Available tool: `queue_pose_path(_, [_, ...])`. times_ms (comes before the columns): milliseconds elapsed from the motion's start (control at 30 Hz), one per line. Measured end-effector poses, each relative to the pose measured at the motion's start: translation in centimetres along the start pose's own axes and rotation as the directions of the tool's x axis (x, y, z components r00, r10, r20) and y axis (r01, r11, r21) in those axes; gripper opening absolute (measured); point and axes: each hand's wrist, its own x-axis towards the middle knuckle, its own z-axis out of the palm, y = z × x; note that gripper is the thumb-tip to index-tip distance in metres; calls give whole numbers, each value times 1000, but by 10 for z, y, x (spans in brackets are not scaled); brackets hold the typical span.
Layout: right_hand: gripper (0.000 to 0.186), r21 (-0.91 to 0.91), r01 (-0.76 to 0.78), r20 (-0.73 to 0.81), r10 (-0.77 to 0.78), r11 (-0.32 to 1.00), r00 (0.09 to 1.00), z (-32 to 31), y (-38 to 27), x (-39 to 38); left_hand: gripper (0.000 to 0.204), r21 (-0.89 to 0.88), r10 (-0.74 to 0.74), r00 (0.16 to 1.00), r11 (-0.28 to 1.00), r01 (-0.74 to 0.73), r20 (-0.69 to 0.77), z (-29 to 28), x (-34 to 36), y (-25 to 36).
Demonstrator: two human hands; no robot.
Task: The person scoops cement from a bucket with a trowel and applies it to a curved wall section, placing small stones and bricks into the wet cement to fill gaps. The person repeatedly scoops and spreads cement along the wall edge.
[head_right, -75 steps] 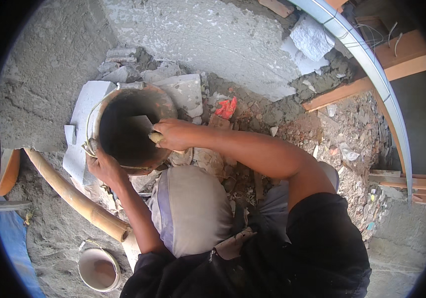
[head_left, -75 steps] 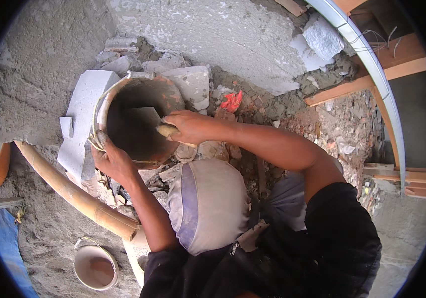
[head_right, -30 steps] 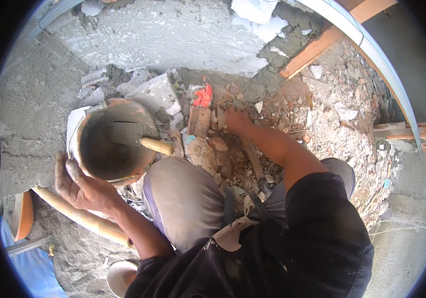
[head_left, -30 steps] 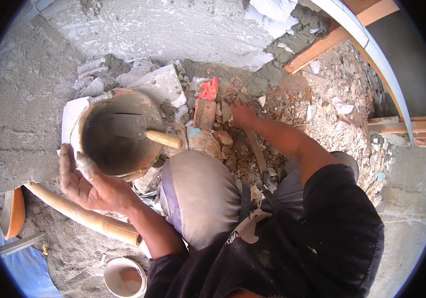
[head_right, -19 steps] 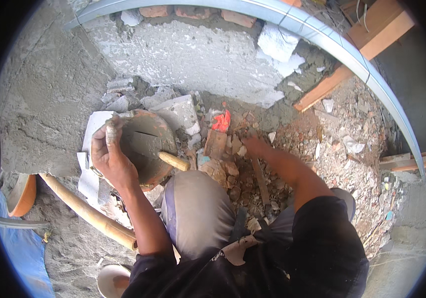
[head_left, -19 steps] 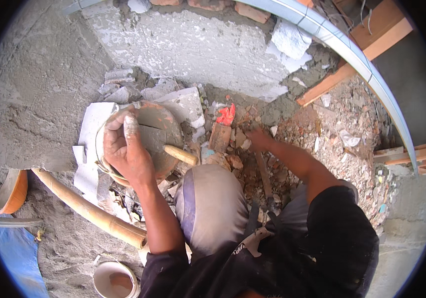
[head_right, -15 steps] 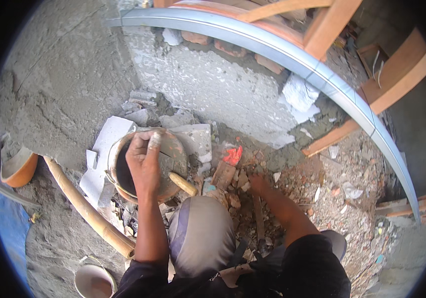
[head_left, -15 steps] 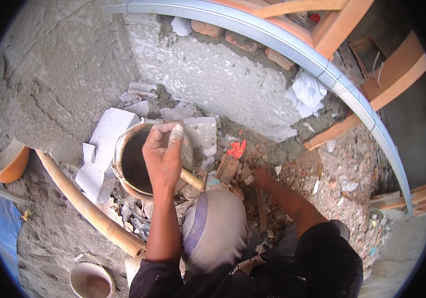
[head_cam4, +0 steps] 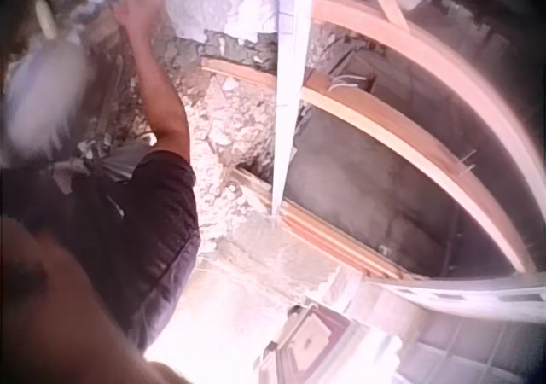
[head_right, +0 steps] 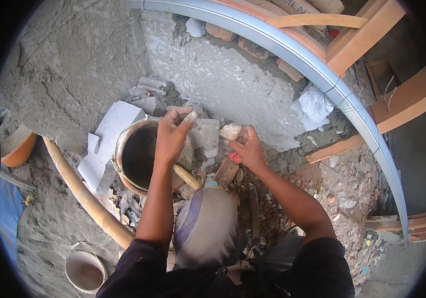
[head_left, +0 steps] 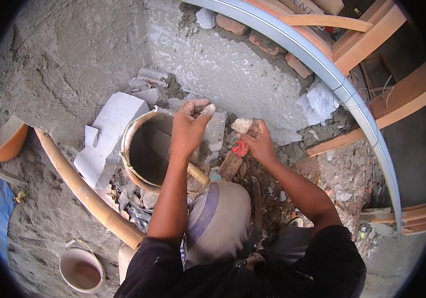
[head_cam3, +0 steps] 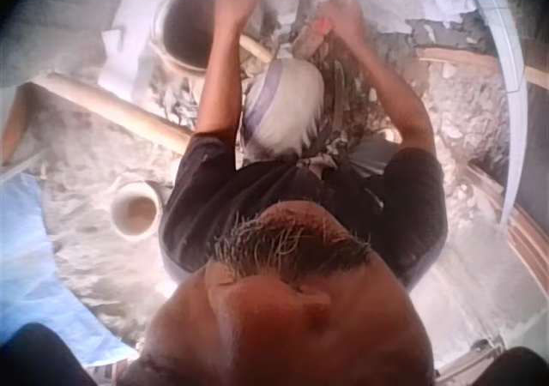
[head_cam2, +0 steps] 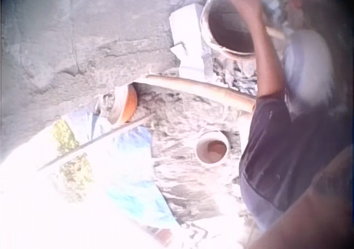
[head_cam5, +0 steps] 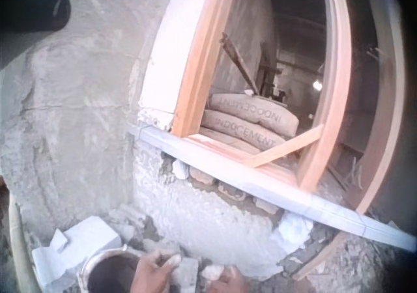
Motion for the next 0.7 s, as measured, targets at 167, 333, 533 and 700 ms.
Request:
queue_pose_path(167, [40,66,160,-11,-160,985,987,48,-74,32,41,-78,-27,988,996,40,154,24,14,0])
queue_pose_path(333, [54,-249,193,-16,-203,949,979,59,-100,44,37,-232,47,996,972,-27,82,18,35,3])
queue_pose_path(533, [50,-523,58,104,-4,850,995,-6,-108,11,31,-522,68,891,789,-324,-449,4,153,50])
queue_pose_path(700, [31,-592,-187,-3,229,784,973,-100,-95,-66,24,-598,-38,932,776,-199,-359,-25,255,63])
